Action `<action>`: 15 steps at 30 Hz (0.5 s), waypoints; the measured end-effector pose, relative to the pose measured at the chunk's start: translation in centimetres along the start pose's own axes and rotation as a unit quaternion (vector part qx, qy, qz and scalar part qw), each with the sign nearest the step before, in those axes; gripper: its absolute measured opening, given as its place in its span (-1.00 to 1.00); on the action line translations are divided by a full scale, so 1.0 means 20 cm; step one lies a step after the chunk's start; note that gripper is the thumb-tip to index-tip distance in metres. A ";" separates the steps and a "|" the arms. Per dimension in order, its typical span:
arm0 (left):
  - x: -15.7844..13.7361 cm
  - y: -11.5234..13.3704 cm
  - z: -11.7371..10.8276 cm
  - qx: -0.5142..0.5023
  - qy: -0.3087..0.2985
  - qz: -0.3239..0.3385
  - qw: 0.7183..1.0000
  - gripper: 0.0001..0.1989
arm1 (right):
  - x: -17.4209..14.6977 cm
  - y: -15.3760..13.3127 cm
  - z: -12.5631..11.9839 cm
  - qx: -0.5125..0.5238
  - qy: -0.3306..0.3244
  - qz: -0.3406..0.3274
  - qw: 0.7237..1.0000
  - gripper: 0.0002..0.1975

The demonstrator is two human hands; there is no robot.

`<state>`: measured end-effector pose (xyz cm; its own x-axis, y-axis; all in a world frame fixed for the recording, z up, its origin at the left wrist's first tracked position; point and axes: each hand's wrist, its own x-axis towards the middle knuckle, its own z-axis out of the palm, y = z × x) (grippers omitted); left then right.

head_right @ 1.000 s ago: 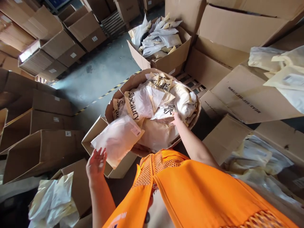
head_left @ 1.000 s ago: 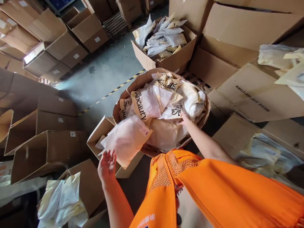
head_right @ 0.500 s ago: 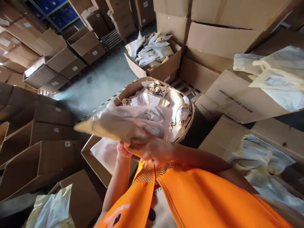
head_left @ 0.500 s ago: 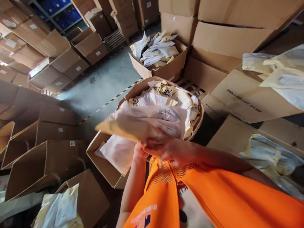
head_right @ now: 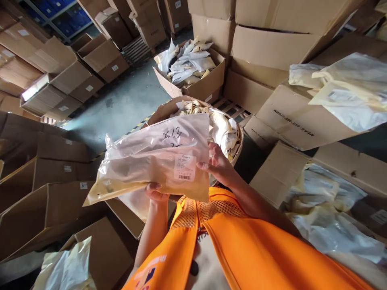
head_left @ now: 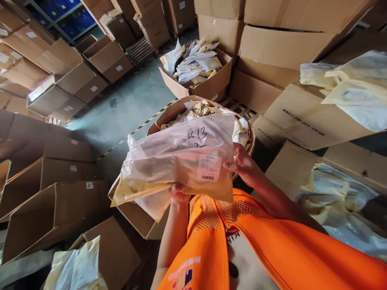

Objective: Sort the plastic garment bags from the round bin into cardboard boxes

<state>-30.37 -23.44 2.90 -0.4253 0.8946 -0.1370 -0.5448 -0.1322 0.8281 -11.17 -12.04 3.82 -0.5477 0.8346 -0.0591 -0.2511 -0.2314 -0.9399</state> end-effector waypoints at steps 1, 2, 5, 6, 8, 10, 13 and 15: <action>-0.01 0.00 0.00 -0.003 -0.010 -0.008 1.000 -0.52 | 0.00 0.00 0.02 0.005 -0.006 0.002 1.000 -0.28; -0.01 -0.01 0.00 -0.009 -0.018 -0.017 1.000 -0.53 | 0.00 -0.01 0.03 0.006 -0.005 -0.002 1.000 -0.27; -0.03 0.00 0.02 -0.037 -0.028 -0.039 0.998 -0.52 | -0.02 -0.03 0.07 -0.004 0.008 -0.008 1.000 -0.30; -0.04 0.00 0.02 -0.048 -0.028 -0.043 0.998 -0.52 | -0.03 -0.04 0.07 -0.006 0.011 -0.006 1.000 -0.33; -0.06 0.00 0.03 -0.066 -0.024 -0.049 0.996 -0.53 | -0.03 -0.03 0.08 -0.007 0.018 -0.001 1.000 -0.40; -0.08 0.00 0.02 -0.076 -0.016 -0.053 0.996 -0.56 | -0.02 -0.01 0.09 -0.006 0.025 0.005 1.000 -0.43; -0.09 -0.03 -0.05 -0.067 0.018 -0.062 0.996 -0.62 | 0.00 0.04 0.09 -0.006 0.050 0.006 0.999 -0.47; -0.09 -0.05 -0.12 -0.048 0.059 -0.090 0.993 -0.69 | 0.02 0.08 0.10 -0.008 0.058 0.007 0.998 -0.49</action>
<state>-30.77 -26.02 1.10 -0.3934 0.8519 -0.3458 -0.6841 -0.0199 0.7292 -13.36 -12.97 3.03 -0.4551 0.8837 -0.1098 -0.2308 -0.2362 -0.9439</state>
